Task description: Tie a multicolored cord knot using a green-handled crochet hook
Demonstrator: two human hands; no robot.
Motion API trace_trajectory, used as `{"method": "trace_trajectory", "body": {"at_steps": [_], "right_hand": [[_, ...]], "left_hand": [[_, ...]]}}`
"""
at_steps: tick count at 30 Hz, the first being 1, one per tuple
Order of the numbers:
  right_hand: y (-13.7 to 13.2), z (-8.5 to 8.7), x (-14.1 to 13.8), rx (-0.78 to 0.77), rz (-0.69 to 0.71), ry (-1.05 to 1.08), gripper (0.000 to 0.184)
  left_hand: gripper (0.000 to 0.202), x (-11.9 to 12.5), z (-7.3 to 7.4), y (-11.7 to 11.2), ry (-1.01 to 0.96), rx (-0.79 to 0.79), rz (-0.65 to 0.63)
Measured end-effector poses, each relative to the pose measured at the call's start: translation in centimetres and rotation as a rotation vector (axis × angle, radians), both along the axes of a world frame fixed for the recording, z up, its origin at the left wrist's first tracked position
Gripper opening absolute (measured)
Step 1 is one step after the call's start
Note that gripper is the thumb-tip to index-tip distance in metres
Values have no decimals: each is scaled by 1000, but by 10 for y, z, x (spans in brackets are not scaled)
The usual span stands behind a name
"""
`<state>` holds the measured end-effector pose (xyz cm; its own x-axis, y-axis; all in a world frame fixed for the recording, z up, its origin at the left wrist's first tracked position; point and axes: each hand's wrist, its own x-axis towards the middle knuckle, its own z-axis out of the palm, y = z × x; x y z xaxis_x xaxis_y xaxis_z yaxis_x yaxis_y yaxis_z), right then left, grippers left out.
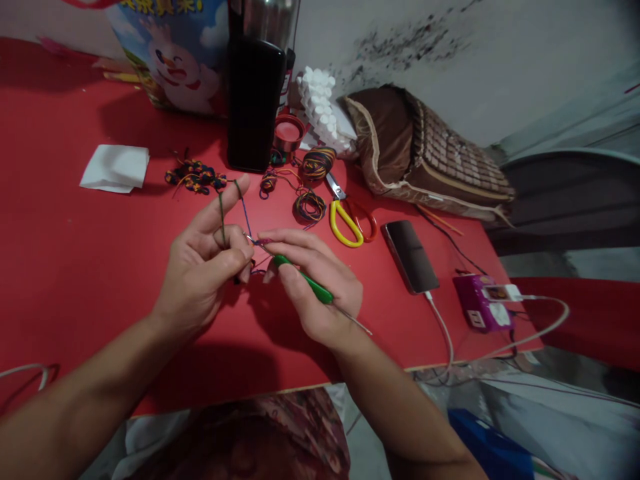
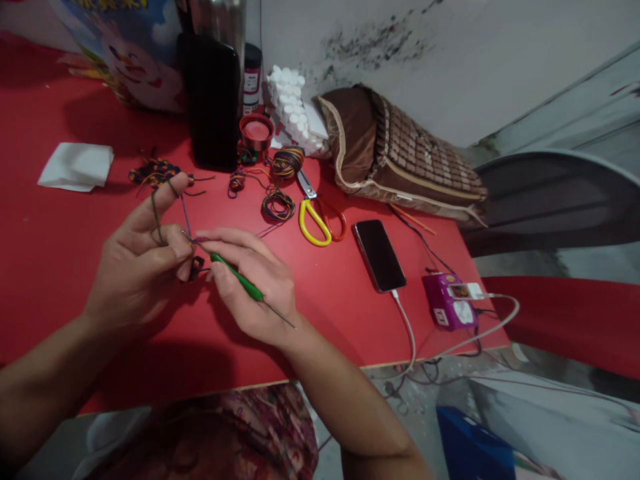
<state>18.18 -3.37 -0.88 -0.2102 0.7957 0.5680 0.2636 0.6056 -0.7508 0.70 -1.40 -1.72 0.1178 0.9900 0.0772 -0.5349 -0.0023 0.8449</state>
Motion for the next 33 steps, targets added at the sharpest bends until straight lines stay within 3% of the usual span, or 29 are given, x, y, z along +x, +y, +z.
{"method": "trace_trajectory", "body": {"at_steps": [7, 15, 21, 28, 33], "right_hand": [[1, 1, 0, -167, 51, 103, 24], [2, 2, 3, -150, 98, 67, 29], [3, 0, 5, -194, 107, 112, 28], [5, -6, 4, -223, 112, 200, 28], [7, -5, 4, -187, 60, 135, 28]], "left_hand": [[64, -2, 5, 1, 23, -33, 24], [67, -8, 7, 3, 36, -48, -13], [61, -5, 7, 2, 208, -27, 73], [60, -5, 3, 3, 244, 23, 121], [59, -4, 6, 3, 224, -16, 139]]}}
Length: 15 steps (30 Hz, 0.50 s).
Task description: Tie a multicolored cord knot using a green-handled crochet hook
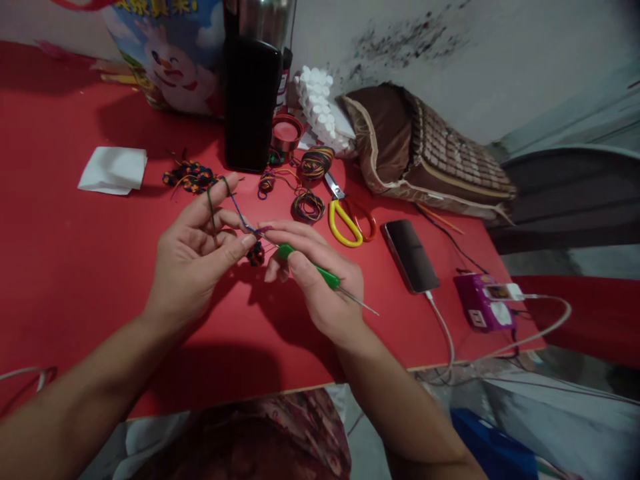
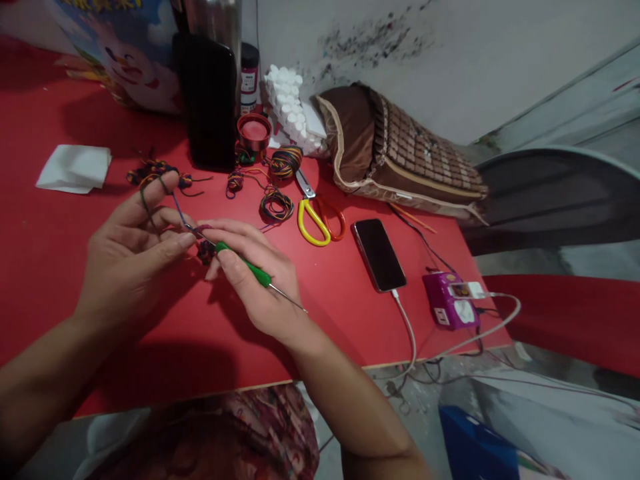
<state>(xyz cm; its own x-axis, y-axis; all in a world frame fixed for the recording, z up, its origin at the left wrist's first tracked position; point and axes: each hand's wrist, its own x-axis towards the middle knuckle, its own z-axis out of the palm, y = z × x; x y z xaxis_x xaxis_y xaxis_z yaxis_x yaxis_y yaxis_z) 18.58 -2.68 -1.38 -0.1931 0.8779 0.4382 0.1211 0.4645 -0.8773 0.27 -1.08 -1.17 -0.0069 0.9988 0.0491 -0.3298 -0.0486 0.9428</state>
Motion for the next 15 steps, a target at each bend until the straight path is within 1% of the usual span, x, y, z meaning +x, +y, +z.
{"method": "trace_trajectory", "body": {"at_steps": [3, 5, 9, 12, 15], "right_hand": [[-1, 4, 0, 52, -17, -92, 26], [-1, 5, 1, 146, -33, -171, 27], [1, 3, 3, 319, -55, -265, 35], [3, -1, 6, 439, -30, -322, 41], [4, -3, 7, 504, 27, -367, 46]], "left_hand": [[56, 0, 1, 0, -11, -30, -11], [55, 0, 2, -1, -7, -27, -14], [56, 0, 2, -3, 37, -13, -20], [57, 1, 2, -3, 39, -29, -15], [58, 1, 2, -3, 8, -54, -10]]}}
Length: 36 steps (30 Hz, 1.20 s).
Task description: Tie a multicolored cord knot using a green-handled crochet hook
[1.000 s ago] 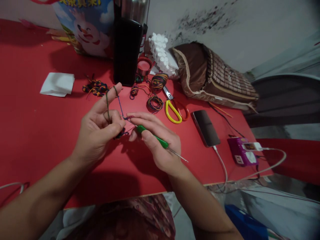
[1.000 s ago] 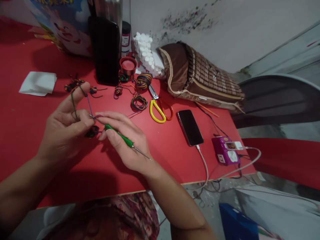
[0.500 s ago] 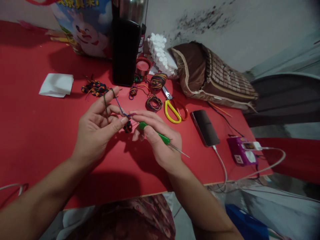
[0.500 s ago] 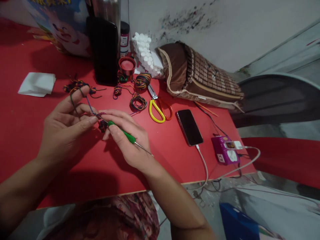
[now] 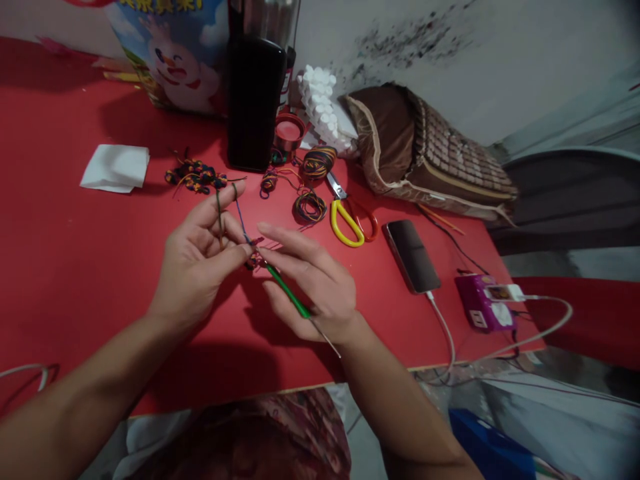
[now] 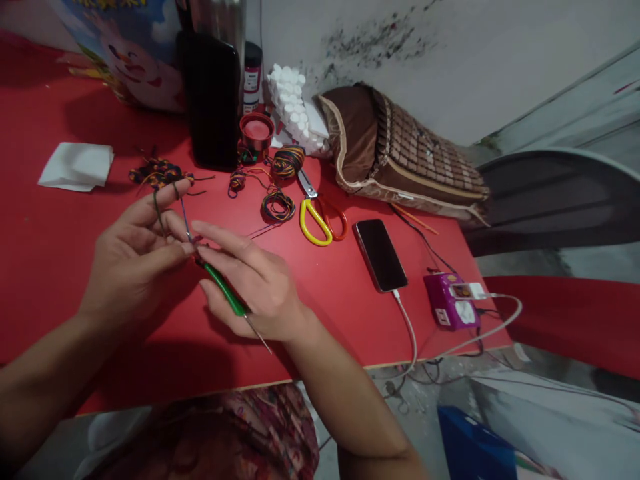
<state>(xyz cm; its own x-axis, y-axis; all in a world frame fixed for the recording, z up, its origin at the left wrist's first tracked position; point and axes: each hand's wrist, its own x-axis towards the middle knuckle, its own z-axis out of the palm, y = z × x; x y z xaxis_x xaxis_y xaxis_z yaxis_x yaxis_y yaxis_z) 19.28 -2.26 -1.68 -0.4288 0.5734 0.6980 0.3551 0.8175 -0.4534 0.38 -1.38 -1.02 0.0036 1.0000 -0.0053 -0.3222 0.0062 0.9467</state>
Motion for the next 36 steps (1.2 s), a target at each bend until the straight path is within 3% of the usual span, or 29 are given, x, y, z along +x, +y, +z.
{"method": "trace_trajectory", "body": {"at_steps": [9, 17, 25, 36], "right_hand": [[0, -1, -3, -4, 19, 3, 46], [-6, 6, -5, -267, 20, 95, 44], [-5, 3, -6, -143, -92, 68, 30], [-2, 3, -3, -315, -41, 131, 27]], "left_hand": [[58, -1, -1, 1, -63, -1, -26], [54, -1, -3, 2, -22, 49, -19], [56, -2, -1, 3, -5, 47, -53], [57, -4, 2, 3, 33, 39, -28]]}}
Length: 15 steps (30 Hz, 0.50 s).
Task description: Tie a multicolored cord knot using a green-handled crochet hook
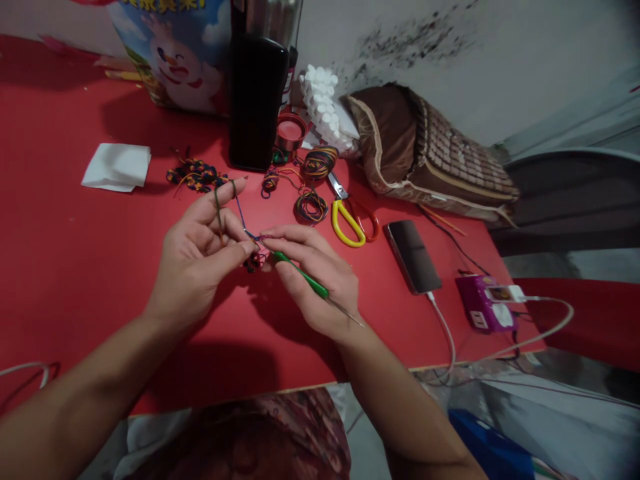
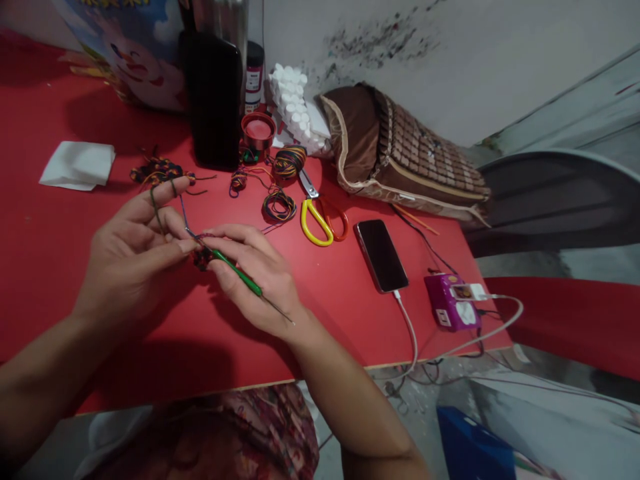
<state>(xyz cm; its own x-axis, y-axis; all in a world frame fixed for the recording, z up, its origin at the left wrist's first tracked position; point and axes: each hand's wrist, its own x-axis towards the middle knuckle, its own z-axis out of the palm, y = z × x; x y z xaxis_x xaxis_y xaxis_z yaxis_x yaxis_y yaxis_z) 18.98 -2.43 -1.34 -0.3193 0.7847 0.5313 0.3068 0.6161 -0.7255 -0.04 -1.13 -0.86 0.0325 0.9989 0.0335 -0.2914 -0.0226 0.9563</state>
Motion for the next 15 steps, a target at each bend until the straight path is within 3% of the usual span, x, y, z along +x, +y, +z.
{"method": "trace_trajectory", "body": {"at_steps": [15], "right_hand": [[1, 4, 5, -12, 72, -39, 33]], "left_hand": [[56, -1, 2, -1, 14, -47, 14]]}}
